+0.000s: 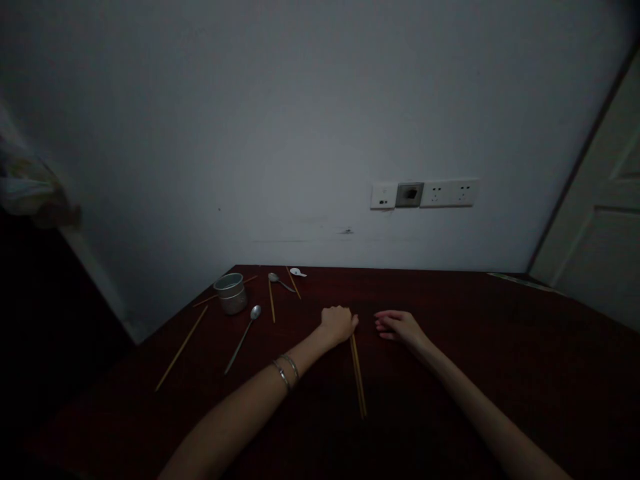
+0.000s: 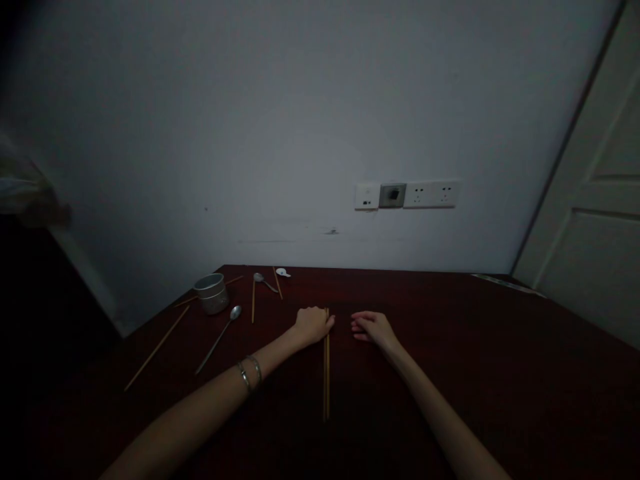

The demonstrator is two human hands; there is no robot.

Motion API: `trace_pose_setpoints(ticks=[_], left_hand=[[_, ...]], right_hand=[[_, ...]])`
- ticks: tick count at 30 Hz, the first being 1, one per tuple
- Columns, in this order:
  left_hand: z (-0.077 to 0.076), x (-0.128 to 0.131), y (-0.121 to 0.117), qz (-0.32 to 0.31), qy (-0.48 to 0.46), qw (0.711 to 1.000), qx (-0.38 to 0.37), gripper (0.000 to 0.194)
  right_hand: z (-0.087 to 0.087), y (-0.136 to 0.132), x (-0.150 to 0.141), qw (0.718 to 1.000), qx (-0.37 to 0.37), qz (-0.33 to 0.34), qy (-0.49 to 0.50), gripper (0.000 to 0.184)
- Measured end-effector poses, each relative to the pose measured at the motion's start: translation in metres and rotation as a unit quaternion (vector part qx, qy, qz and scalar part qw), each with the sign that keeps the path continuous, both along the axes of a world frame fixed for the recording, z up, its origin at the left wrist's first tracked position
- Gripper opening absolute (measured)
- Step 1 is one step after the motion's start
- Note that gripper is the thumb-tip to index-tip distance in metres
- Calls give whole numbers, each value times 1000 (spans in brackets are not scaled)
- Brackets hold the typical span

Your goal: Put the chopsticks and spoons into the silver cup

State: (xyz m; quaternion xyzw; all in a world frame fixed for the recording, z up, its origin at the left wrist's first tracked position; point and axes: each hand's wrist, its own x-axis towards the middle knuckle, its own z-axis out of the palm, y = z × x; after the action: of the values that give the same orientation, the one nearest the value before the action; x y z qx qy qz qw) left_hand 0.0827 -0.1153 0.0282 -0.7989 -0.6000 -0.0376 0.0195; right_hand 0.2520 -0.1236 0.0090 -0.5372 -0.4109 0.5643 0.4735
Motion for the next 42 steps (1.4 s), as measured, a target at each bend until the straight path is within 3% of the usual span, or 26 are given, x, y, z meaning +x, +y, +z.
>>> trace_pose_setpoints(ticks=[5,9,14,18,21,24,30,37,42], left_hand=[[1,-7,2,-1,-13,1000,5,52],[15,-26,11,0,-18,1000,18,51],[39,-78,36,42,-25,998,34,40],[45,-131,55,102,-72,992,5,29],[40,-169,64,165,-110,980,-5,26],[32,-198,71,196,-131,972,-7,21],[21,-221,89,221,-133,966,-19,19],[10,-217,100,230,-38,972,-2,29],[2,-218,106,256,-16,966,-30,34]], right_hand=[[-3,1,1,1000,-12,-3,-1,10],[6,5,-7,1000,-19,-2,-6,7],[34,28,-40,992,61,60,-96,6],[47,56,-82,975,128,89,-158,7],[47,75,-117,945,180,115,-249,10],[46,90,-149,884,242,139,-374,12],[52,111,-201,775,278,139,-551,17],[41,141,-235,761,262,154,-574,23],[29,150,-247,742,262,156,-596,25]])
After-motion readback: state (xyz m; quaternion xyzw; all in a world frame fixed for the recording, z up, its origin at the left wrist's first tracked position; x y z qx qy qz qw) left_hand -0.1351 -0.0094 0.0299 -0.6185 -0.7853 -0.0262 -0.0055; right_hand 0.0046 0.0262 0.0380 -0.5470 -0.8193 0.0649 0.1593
